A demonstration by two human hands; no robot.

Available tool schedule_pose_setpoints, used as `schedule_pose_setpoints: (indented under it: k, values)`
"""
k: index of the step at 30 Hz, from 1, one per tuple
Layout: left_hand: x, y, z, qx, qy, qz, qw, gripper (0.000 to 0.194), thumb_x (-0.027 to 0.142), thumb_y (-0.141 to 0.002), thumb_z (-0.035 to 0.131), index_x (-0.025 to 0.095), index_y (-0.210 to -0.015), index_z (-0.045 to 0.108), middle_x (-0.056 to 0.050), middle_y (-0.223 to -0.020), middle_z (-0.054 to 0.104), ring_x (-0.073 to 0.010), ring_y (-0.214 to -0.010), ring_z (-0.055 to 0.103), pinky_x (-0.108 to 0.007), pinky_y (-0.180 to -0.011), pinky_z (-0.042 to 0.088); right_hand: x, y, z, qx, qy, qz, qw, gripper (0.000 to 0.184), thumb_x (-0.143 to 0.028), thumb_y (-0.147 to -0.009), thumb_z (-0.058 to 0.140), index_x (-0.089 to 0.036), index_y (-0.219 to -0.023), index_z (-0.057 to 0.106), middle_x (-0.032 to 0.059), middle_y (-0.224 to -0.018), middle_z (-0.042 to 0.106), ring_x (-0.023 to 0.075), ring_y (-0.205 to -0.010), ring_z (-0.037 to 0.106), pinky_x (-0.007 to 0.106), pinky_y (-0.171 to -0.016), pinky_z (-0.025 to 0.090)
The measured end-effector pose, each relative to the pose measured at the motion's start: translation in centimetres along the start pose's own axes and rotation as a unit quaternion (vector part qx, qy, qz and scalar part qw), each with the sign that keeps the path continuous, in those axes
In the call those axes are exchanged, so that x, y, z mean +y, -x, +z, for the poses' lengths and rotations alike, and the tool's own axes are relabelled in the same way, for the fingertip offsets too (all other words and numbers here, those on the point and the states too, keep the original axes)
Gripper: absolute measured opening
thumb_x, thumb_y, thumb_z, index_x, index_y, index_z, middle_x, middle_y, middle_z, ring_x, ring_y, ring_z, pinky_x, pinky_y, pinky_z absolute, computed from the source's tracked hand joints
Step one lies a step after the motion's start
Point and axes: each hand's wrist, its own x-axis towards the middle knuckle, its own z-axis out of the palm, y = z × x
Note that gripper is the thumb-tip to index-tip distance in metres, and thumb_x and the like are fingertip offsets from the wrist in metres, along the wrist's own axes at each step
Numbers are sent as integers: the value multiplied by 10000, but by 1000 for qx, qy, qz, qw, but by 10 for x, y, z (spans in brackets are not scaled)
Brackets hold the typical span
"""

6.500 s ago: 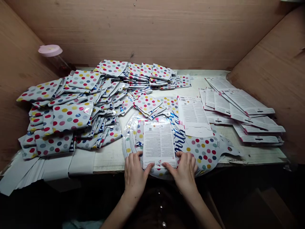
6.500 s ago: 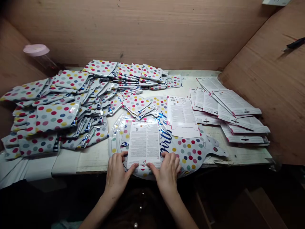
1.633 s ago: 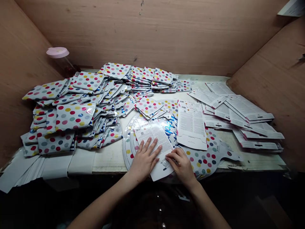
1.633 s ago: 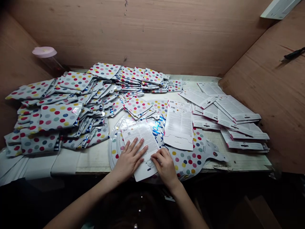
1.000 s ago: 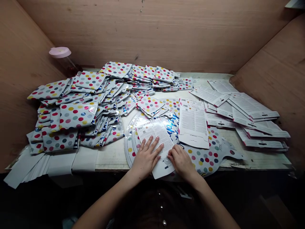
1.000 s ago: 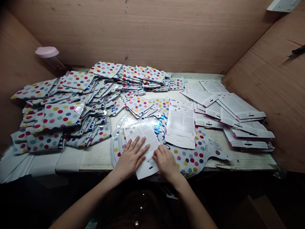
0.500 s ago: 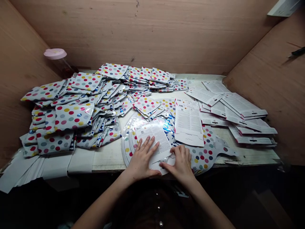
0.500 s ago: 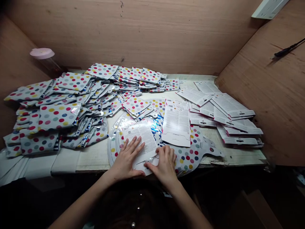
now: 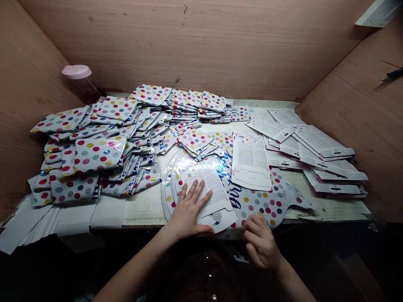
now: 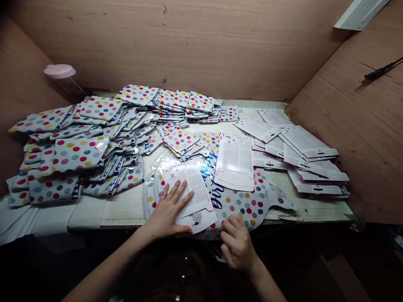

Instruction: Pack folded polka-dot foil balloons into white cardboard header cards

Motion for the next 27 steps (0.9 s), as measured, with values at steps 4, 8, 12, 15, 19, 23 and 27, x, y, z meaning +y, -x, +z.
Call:
schedule_pose_setpoints:
  k: [4,8,12,15,19,23,27]
  values:
    - [0,0,0,3,-5,1,1000,1081,831,-658,516,242,-1516,221,-161,-1607,81,-401,-1458,56,-625,-1130,34,-14,-19,11,33,6,81,996,92,-243,-869,574,-177,-932,584,69,-818,563,225,-779,499,404,-713,437]
    - [-1,0,-1,13,3,5,1000,1074,812,-678,524,203,-1514,231,-170,-1601,114,-387,-1459,79,-621,-1139,47,-21,-43,32,-11,60,42,997,177,-231,-905,583,-152,-1059,619,88,-887,633,230,-831,530,381,-726,444]
    - [2,-1,-5,18,16,-6,1000,968,724,-730,577,208,-1495,286,-153,-1595,170,-364,-1460,109,-618,-1144,87,-10,-39,31,-47,107,-41,992,211,-132,-919,536,-128,-1106,632,92,-910,663,225,-850,538,382,-757,454]
    - [5,-3,-8,19,20,-13,1000,766,553,-832,582,212,-1472,336,-149,-1586,207,-345,-1463,117,-617,-1142,123,1,-29,23,-61,91,-73,991,243,-155,-927,528,-169,-1140,643,98,-1008,658,226,-910,538,384,-801,469]
    - [10,-5,-12,12,-5,-5,1000,686,420,-849,587,175,-1453,371,-180,-1573,233,-368,-1457,117,-623,-1134,137,1,-23,22,-32,146,-20,989,274,-236,-911,575,-246,-1177,645,101,-1215,618,266,-1096,508,436,-936,422]
    - [12,-7,-15,1,-32,-6,999,646,382,-851,577,188,-1440,397,-186,-1561,263,-401,-1446,136,-651,-1116,143,-9,-21,34,-31,263,53,963,400,-439,-878,605,-214,-1208,619,123,-1447,463,368,-1328,335,551,-1067,268]
    - [11,-7,-11,5,-28,2,1000,618,365,-865,578,235,-1441,397,-191,-1567,238,-422,-1443,119,-675,-1100,139,-16,-27,48,-65,279,132,949,560,-565,-827,613,-130,-1180,612,196,-1509,346,462,-1382,229,671,-1053,241]
